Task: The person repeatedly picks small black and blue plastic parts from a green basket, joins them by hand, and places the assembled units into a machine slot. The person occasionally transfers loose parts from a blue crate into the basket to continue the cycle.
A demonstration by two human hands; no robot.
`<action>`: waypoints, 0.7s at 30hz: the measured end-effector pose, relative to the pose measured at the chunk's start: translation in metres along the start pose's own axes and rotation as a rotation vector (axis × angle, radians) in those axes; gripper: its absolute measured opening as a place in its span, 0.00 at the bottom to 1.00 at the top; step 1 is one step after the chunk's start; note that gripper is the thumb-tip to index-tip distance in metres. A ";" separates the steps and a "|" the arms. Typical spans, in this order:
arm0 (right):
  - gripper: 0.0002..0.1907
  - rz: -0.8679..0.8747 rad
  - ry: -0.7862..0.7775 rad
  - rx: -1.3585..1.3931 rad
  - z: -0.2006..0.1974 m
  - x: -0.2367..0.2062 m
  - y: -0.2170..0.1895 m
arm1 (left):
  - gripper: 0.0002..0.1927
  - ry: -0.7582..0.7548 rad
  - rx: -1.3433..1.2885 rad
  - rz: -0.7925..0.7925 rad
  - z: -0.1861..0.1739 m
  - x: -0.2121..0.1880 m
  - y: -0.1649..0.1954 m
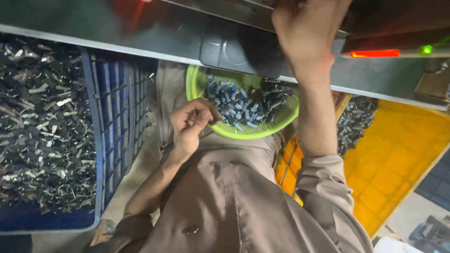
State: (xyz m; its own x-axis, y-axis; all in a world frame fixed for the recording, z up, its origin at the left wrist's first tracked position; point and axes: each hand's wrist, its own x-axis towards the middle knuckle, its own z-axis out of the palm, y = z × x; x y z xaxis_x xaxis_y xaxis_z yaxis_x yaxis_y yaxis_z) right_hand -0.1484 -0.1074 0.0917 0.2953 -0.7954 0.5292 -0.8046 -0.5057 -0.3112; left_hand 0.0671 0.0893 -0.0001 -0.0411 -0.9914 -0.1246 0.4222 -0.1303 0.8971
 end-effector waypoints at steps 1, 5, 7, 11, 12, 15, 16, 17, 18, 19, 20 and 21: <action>0.07 0.008 -0.068 0.003 -0.013 0.002 -0.007 | 0.17 -0.001 0.007 0.016 0.000 0.002 0.003; 0.08 -0.062 -0.141 0.538 -0.040 -0.033 -0.051 | 0.15 -0.036 -0.073 0.148 0.003 0.011 0.022; 0.11 -0.082 -0.168 0.612 -0.029 -0.073 -0.072 | 0.13 -0.033 -0.065 0.182 0.005 0.015 0.033; 0.09 0.648 -0.251 1.008 0.007 -0.149 -0.092 | 0.10 -0.069 0.090 0.191 0.018 0.021 0.047; 0.10 0.662 -0.144 1.022 0.011 -0.161 -0.093 | 0.12 -0.077 0.127 0.219 0.022 0.022 0.048; 0.11 0.573 -0.077 0.849 0.009 -0.176 -0.091 | 0.10 -0.058 0.490 0.284 0.030 0.029 0.050; 0.11 0.513 -0.095 0.758 0.004 -0.175 -0.090 | 0.10 -0.075 0.540 0.302 0.031 0.030 0.050; 0.11 0.531 -0.089 0.827 0.000 -0.171 -0.088 | 0.10 -0.086 0.589 0.315 0.031 0.032 0.051; 0.11 0.547 -0.086 0.900 -0.005 -0.167 -0.087 | 0.11 -0.092 0.641 0.327 0.031 0.033 0.051; 0.11 0.558 -0.086 0.978 -0.008 -0.163 -0.086 | 0.11 -0.117 0.635 0.382 0.031 0.034 0.052; 0.12 0.648 -0.050 1.123 -0.010 -0.160 -0.087 | 0.11 -0.136 0.630 0.439 0.030 0.035 0.052; 0.14 0.734 -0.014 1.268 -0.011 -0.158 -0.087 | 0.12 -0.152 0.625 0.502 0.030 0.036 0.053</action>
State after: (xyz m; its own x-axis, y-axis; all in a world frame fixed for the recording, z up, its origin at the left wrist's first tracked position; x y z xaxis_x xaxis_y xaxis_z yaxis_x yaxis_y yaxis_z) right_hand -0.1306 0.0662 0.0433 0.0392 -0.9977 -0.0557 0.2071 0.0626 -0.9763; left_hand 0.0612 0.0467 0.0554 -0.1231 -0.9194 0.3735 -0.1582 0.3897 0.9073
